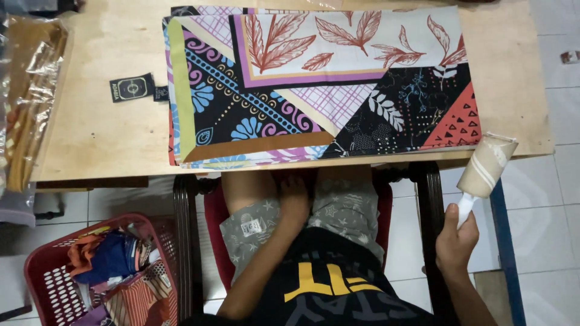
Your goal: The person uses a white roller to press down on a stack of patterned fabric pieces placed on a wooden board. The person repeatedly rolls the tool back and forth over the fabric to smooth it out.
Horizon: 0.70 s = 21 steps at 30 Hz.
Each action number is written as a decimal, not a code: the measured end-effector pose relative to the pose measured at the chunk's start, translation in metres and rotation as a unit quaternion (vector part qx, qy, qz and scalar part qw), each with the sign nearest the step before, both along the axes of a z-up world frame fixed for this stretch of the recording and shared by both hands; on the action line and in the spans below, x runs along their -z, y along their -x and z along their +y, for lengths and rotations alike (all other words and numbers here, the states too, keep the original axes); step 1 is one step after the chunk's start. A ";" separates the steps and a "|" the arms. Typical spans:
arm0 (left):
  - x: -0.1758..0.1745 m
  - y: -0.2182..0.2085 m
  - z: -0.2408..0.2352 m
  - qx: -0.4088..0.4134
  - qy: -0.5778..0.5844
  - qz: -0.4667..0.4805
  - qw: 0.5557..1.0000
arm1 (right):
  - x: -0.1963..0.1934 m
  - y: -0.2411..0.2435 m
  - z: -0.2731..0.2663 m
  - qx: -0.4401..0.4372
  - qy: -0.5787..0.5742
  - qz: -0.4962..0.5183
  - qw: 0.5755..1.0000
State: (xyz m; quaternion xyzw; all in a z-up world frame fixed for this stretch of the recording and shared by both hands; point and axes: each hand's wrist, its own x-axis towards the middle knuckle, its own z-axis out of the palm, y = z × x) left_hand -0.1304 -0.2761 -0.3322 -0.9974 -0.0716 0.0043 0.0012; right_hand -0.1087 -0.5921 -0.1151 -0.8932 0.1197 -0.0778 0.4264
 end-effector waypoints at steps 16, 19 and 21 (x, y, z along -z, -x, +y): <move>-0.029 -0.035 0.017 -0.121 0.267 0.076 0.953 | 0.008 -0.005 -0.004 0.025 -0.014 0.012 1.000; -0.033 -0.046 0.033 -0.159 0.395 0.044 0.904 | 0.004 -0.004 -0.001 0.042 -0.024 0.033 0.998; -0.018 -0.046 0.048 -0.100 0.293 -0.107 0.945 | -0.001 -0.004 0.003 0.044 -0.031 0.037 0.998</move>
